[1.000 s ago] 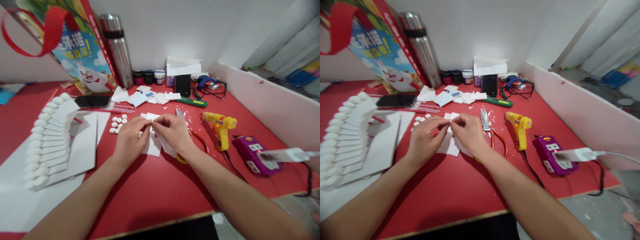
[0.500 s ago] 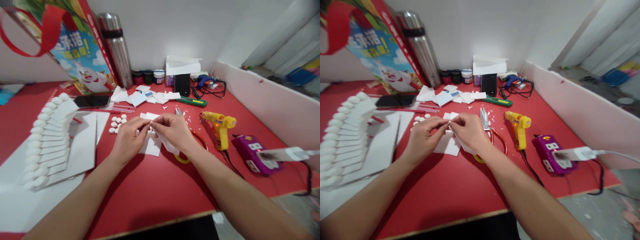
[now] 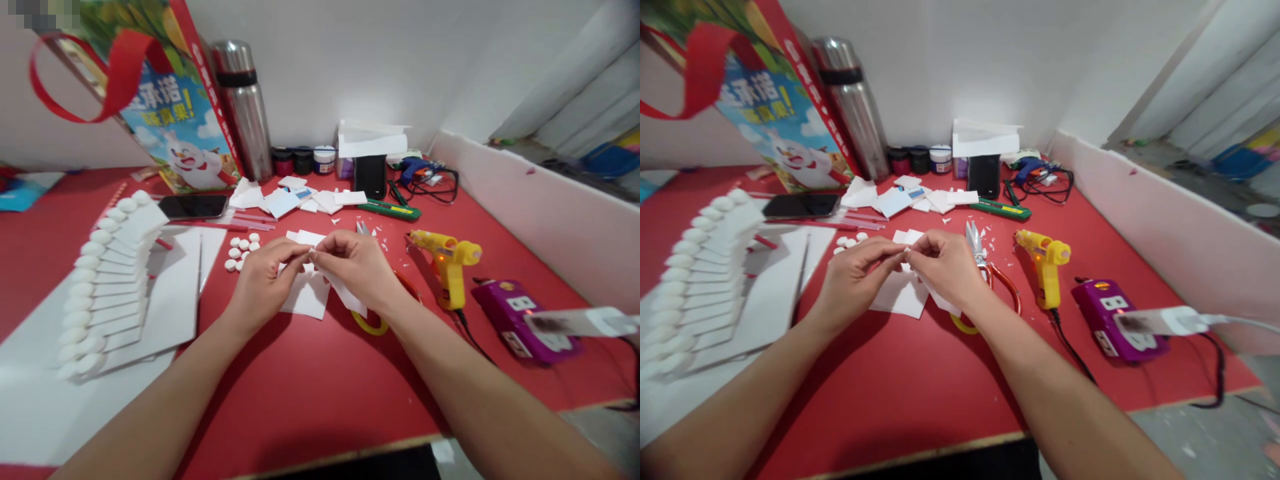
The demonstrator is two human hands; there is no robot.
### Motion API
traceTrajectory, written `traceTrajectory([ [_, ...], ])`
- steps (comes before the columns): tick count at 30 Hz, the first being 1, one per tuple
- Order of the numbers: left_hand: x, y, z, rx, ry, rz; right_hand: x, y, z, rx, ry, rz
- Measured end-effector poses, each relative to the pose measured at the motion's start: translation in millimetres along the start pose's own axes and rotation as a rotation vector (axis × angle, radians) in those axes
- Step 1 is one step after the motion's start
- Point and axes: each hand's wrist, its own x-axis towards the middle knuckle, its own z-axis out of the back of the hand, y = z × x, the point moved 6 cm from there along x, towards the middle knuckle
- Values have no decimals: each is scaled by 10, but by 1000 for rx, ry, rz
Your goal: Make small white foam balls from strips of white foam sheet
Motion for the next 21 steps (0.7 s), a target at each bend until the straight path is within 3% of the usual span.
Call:
traceTrajectory([
  [4, 25, 145, -6, -204, 35, 201, -1, 53, 3, -17, 33, 41],
  [7, 29, 196, 14, -229, 16, 265, 9, -46, 0, 221, 81, -159],
  [9, 24, 217, 34, -243, -15, 290, -15, -142, -74, 438, 206, -379],
  [11, 17, 235, 44, -274, -39, 311, -78, -173, -194, 598, 422, -558],
  [13, 10, 253, 46, -307, -50, 327, -132, -148, -270, 669, 587, -622],
  [14, 8, 260, 45, -314, -51, 333, -135, -136, -277, 670, 601, -611],
  [17, 7, 271, 36, -305, -41, 345, -74, -130, -201, 495, 447, -476],
  [21, -9, 314, 7, -346, -62, 457, 18, -38, -34, 12, 163, -128],
])
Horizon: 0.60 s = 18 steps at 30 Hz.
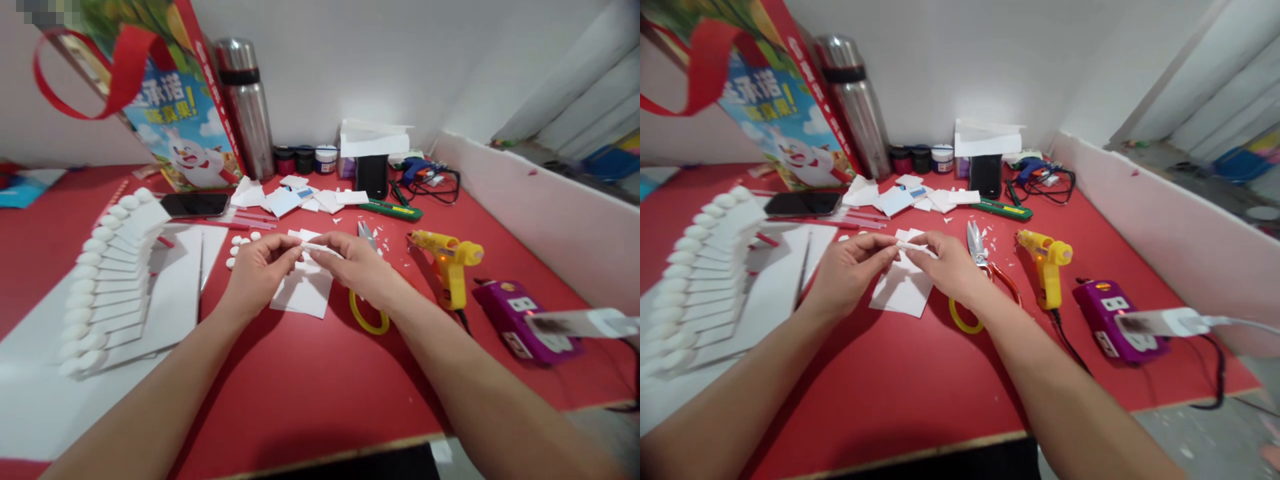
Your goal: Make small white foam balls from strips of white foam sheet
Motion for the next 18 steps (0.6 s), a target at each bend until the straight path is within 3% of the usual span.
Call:
traceTrajectory([
  [4, -16, 18, -35, -69, -34, 59, -36, 110, 32, -345, -160, 239],
  [6, -26, 12, -39, -58, -48, 56, -57, 130, 34, -423, -212, 268],
  [8, -30, 4, -29, -30, -57, 41, -52, 115, 26, -349, -200, 230],
  [14, -5, -40, 2, -31, -2, -28, -19, -149, -151, 458, 223, -308],
  [18, -4, -87, -40, -56, 118, -47, -60, -165, -139, 555, 357, -359],
])
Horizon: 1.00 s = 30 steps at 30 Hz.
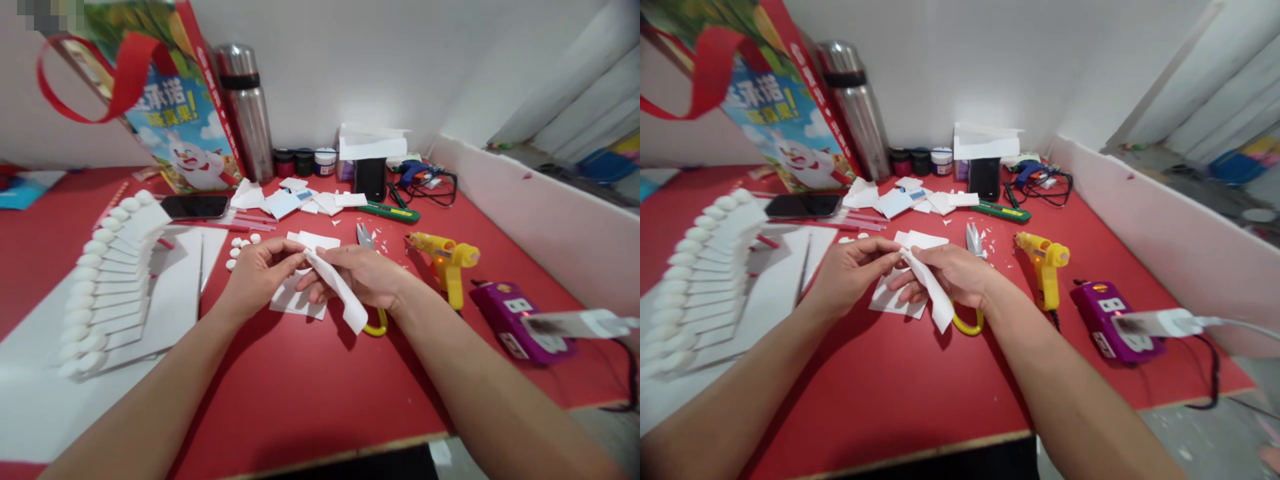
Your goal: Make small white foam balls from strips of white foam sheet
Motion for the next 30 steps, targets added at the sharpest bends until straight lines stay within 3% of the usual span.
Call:
traceTrajectory([
  [3, -2, -28, -16, -5, 52, -4, -33, -2, 0, -15, 38, -6],
  [7, 1, -35, -1, 36, 35, -18, -42, 28, -9, -10, 7, 22],
  [10, 1, -13, 0, 37, 12, -16, -28, 73, 23, -104, -90, 86],
  [15, -7, 37, 0, -2, -66, 50, -32, 172, 85, -468, -333, 260],
  [21, -41, 58, -10, 21, -179, 92, -103, 258, 5, -719, -590, 489],
  [26, -123, -66, -63, 253, -262, -125, -162, 242, -94, -842, -690, 637],
  [30, -221, -189, -138, 478, -292, -372, -186, 223, -160, -872, -640, 687],
])
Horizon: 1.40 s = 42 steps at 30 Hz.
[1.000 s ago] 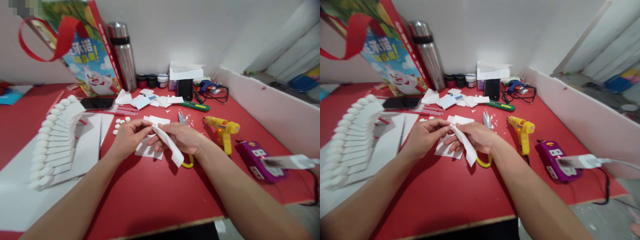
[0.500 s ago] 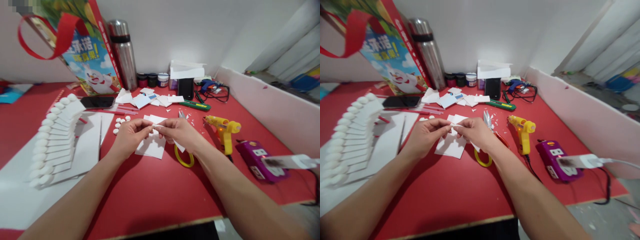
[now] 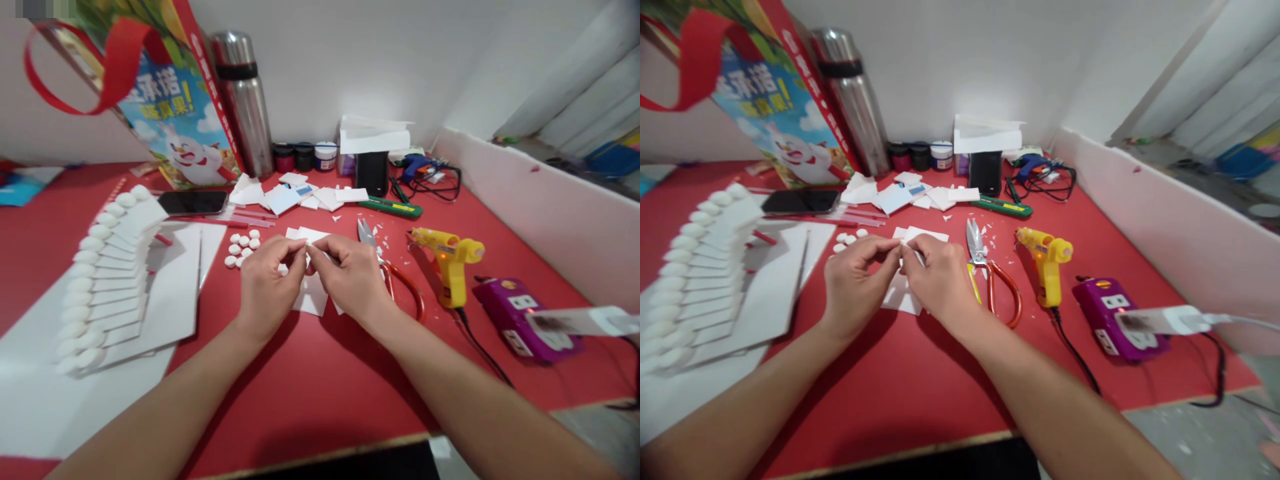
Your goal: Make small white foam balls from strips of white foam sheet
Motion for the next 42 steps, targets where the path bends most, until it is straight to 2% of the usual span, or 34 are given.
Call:
traceTrajectory([
  [2, -21, -48, -9, 6, 0, -77, 2, -7, 20, 46, -5, -11],
  [4, -22, -55, -19, -37, 8, -83, 18, -21, 47, 79, -12, -21],
  [6, -2, 3, -30, -154, 21, 16, 40, -29, 60, 96, 2, -12],
  [10, 34, 197, -96, -464, 92, 317, 58, -22, 73, 53, 23, 42],
  [12, 53, 238, -113, -499, 133, 356, 52, 4, 73, -4, 29, 91],
  [15, 81, 249, -94, -446, 154, 315, 53, 28, 54, -25, 70, 100],
  [16, 87, 248, -80, -419, 146, 297, 63, 8, 45, 37, 94, 45],
  [18, 95, 253, -45, -371, 119, 273, 83, -81, -5, 294, 187, -163],
  [20, 103, 259, -15, -342, 103, 256, 63, -175, -102, 619, 333, -434],
  [22, 116, 261, 8, -322, 103, 231, 20, -212, -179, 848, 479, -633],
  [25, 138, 264, 32, -310, 107, 206, -7, -210, -196, 1000, 585, -720],
  [28, 147, 280, 20, -340, 129, 227, -4, -202, -170, 1009, 539, -704],
  [31, 137, 308, -7, -382, 149, 272, 9, -231, -130, 898, 406, -689],
  [33, 125, 331, -17, -409, 151, 304, 24, -236, -119, 817, 373, -636],
  [37, 112, 358, -14, -433, 139, 338, 90, -178, -91, 575, 384, -351],
  [42, 128, 339, 9, -419, 133, 316, 134, -86, -14, 187, 311, -31],
])
